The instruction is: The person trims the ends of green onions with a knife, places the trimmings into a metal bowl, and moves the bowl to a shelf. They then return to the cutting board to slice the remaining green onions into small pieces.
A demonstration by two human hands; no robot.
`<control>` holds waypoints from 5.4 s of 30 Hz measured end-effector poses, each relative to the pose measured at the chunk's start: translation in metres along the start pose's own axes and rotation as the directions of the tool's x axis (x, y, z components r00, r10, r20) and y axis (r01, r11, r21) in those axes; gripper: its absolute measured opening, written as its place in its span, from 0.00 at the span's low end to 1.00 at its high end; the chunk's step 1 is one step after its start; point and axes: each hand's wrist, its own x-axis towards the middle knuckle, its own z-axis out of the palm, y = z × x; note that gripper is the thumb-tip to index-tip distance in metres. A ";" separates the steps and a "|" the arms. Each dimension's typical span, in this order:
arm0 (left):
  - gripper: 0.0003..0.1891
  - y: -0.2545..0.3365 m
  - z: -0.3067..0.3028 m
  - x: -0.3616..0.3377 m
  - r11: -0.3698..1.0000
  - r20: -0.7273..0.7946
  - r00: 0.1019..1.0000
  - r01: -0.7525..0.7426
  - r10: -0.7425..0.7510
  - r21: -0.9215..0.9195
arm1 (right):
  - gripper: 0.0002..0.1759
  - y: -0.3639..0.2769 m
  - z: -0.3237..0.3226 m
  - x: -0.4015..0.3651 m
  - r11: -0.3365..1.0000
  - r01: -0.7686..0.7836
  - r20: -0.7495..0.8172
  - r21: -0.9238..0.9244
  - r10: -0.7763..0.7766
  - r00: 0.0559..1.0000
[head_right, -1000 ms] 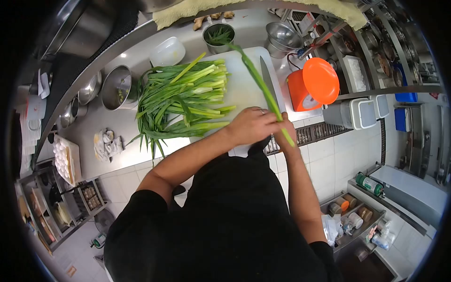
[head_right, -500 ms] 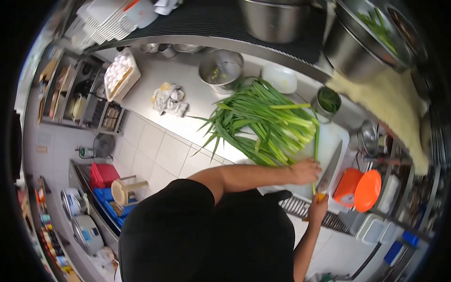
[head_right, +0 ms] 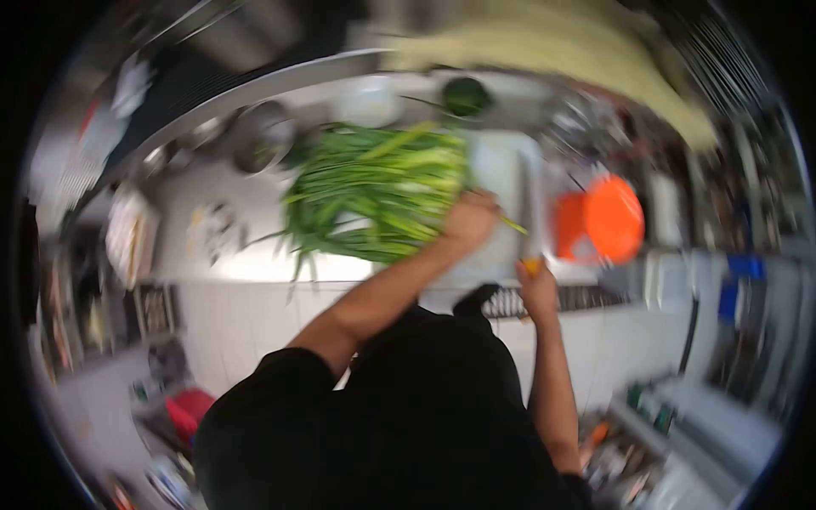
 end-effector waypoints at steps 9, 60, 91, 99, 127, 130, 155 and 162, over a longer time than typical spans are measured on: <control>0.09 -0.012 -0.036 -0.002 0.954 0.131 0.982 -0.095 0.137 -0.285 | 0.21 0.000 0.003 -0.033 0.990 0.044 -0.144 0.137 -0.024 0.989; 0.11 -0.008 -0.058 0.086 0.827 0.491 0.685 -0.542 0.538 -0.149 | 0.15 -0.048 -0.027 -0.069 0.992 -0.003 -0.065 -0.127 -0.005 0.998; 0.07 -0.006 -0.043 0.007 0.953 0.153 0.986 0.113 -0.072 -0.281 | 0.19 -0.047 -0.034 -0.059 0.993 0.071 -0.075 -0.089 -0.078 0.994; 0.10 0.001 -0.063 0.021 0.966 0.440 0.893 0.188 -0.095 -0.175 | 0.20 -0.057 -0.030 -0.036 0.980 0.062 -0.002 -0.187 -0.063 0.998; 0.23 0.015 -0.069 0.046 0.986 0.543 0.824 -0.117 0.163 -0.117 | 0.18 -0.072 -0.026 -0.019 0.955 0.044 0.113 -0.292 -0.012 0.994; 0.23 0.013 -0.068 0.047 0.984 0.541 0.823 -0.119 0.173 -0.135 | 0.18 -0.063 -0.011 -0.007 0.967 0.057 0.083 -0.247 -0.038 0.996; 0.21 -0.006 -0.055 0.038 0.969 0.473 0.860 -0.089 0.191 -0.230 | 0.17 -0.089 -0.025 0.002 0.974 0.081 0.150 -0.212 -0.049 0.987; 0.18 -0.008 -0.054 0.035 0.968 0.461 0.869 -0.077 0.182 -0.238 | 0.17 -0.092 -0.025 0.005 0.971 0.097 0.161 -0.217 -0.062 0.985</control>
